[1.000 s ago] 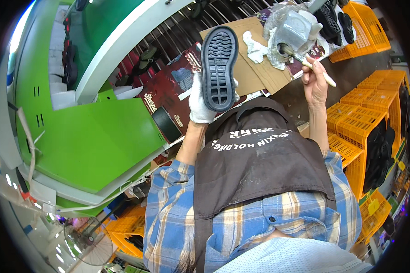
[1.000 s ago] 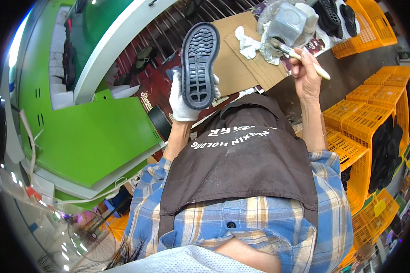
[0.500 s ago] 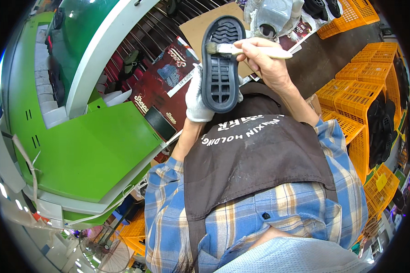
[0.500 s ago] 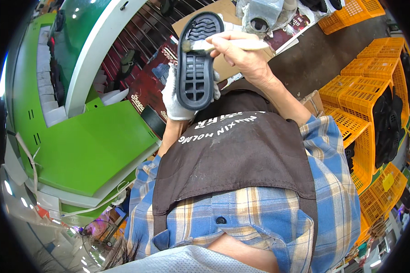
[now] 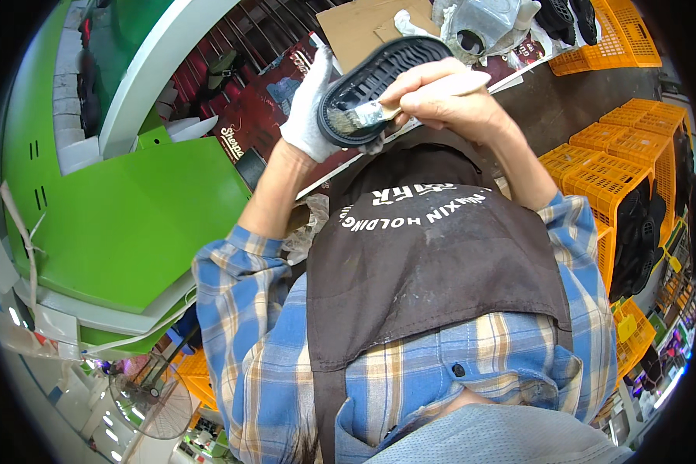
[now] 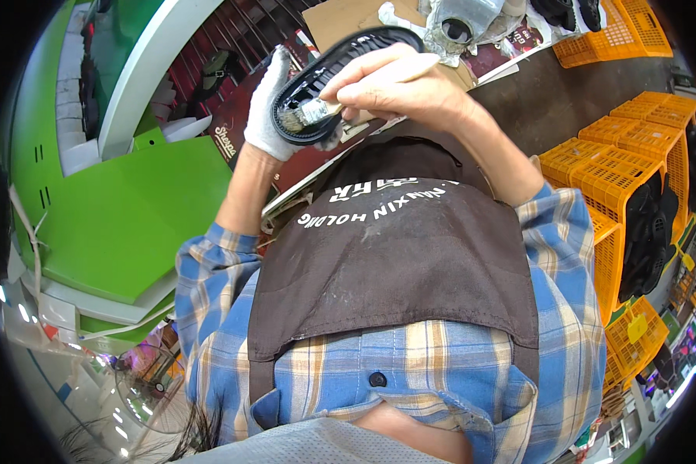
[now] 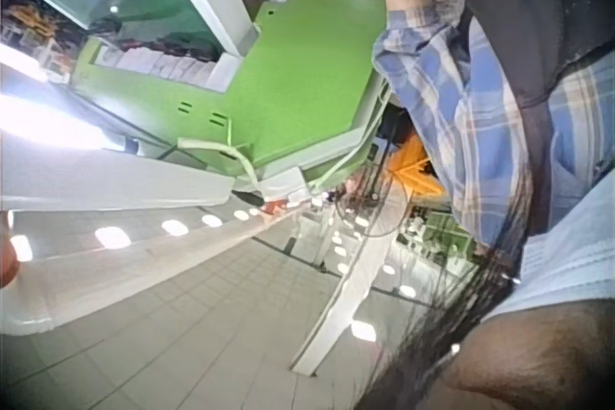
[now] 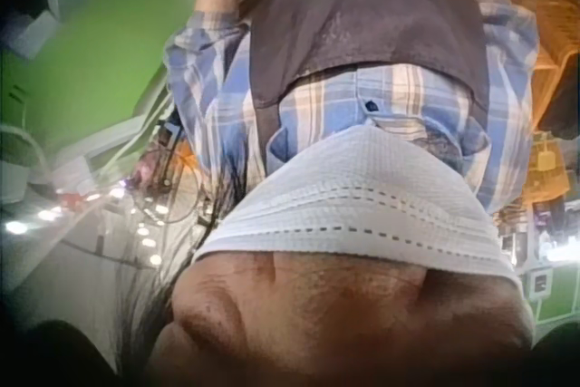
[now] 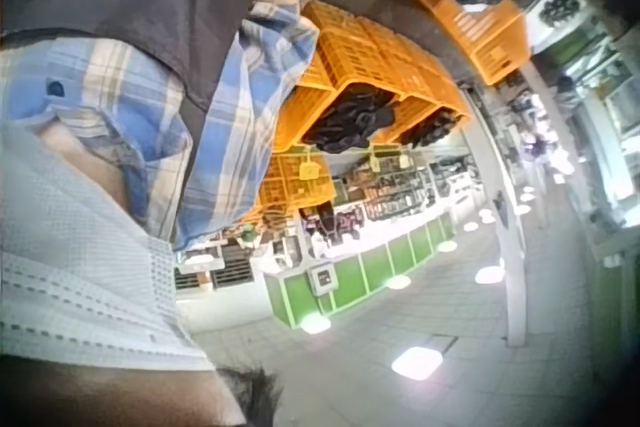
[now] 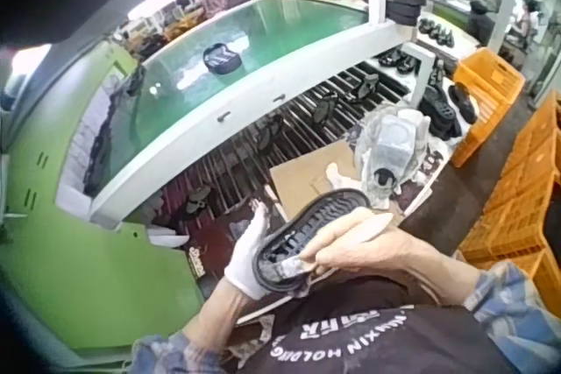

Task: Apply adhesive to the bottom of shoe soles using a brush before placing them on a conveyor belt.

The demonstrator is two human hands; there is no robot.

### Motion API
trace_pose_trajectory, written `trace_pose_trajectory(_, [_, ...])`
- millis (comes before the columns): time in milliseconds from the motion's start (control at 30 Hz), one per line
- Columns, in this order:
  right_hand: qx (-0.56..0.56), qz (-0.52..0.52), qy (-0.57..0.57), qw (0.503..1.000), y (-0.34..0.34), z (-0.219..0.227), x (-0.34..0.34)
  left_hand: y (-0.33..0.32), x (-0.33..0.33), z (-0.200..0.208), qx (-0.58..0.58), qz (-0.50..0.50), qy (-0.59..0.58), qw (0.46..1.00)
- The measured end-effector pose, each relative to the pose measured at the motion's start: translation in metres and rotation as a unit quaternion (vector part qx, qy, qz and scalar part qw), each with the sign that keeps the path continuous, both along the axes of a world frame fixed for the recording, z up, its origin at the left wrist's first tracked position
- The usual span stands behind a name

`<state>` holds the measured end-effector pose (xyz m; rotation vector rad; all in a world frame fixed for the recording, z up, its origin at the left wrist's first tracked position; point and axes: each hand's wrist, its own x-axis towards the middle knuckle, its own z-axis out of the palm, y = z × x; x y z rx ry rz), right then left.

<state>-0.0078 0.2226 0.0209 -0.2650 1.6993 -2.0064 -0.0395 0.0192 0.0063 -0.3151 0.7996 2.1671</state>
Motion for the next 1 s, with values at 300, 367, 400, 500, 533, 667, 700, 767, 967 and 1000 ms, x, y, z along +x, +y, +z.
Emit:
trace_pose_trajectory(300, [0.054, 0.307, 0.16, 0.936, 0.037, 0.02, -0.055, -0.012, -0.009, 0.016, -0.153, -0.19, 0.061, 0.968])
trace_pose_trajectory(367, [0.082, 0.31, 0.203, 0.925, 0.049, 0.018, -0.062, -0.018, -0.015, 0.014, -0.201, -0.213, 0.091, 0.952])
trace_pose_trajectory(400, [0.096, 0.298, 0.245, 0.917, 0.056, 0.018, -0.063, -0.021, -0.019, 0.012, -0.201, -0.217, 0.093, 0.951])
trace_pose_trajectory(500, [0.173, 0.182, 0.17, 0.953, 0.084, 0.032, -0.052, -0.024, -0.017, 0.005, -0.073, -0.196, 0.138, 0.968])
trace_pose_trajectory(533, [0.133, 0.13, 0.308, 0.933, 0.088, 0.021, -0.054, -0.021, -0.01, 0.002, -0.062, -0.136, 0.175, 0.973])
trace_pose_trajectory(667, [-0.058, -0.112, 0.178, 0.976, 0.07, 0.021, -0.024, -0.002, -0.007, -0.02, -0.157, 0.064, 0.375, 0.911])
trace_pose_trajectory(700, [-0.066, -0.154, 0.204, 0.964, 0.059, 0.019, -0.016, 0.01, -0.004, -0.015, -0.152, 0.117, 0.443, 0.876])
trace_pose_trajectory(767, [-0.09, -0.246, 0.242, 0.934, 0.032, 0.012, -0.002, 0.023, -0.005, -0.017, -0.19, 0.199, 0.571, 0.774])
trace_pose_trajectory(967, [0.011, -0.336, 0.241, 0.911, -0.018, 0.011, 0.009, 0.045, -0.011, -0.042, -0.373, 0.275, 0.636, 0.618])
trace_pose_trajectory(1000, [0.033, -0.32, 0.244, 0.915, -0.024, 0.011, 0.009, 0.047, -0.008, -0.046, -0.353, 0.274, 0.623, 0.642])
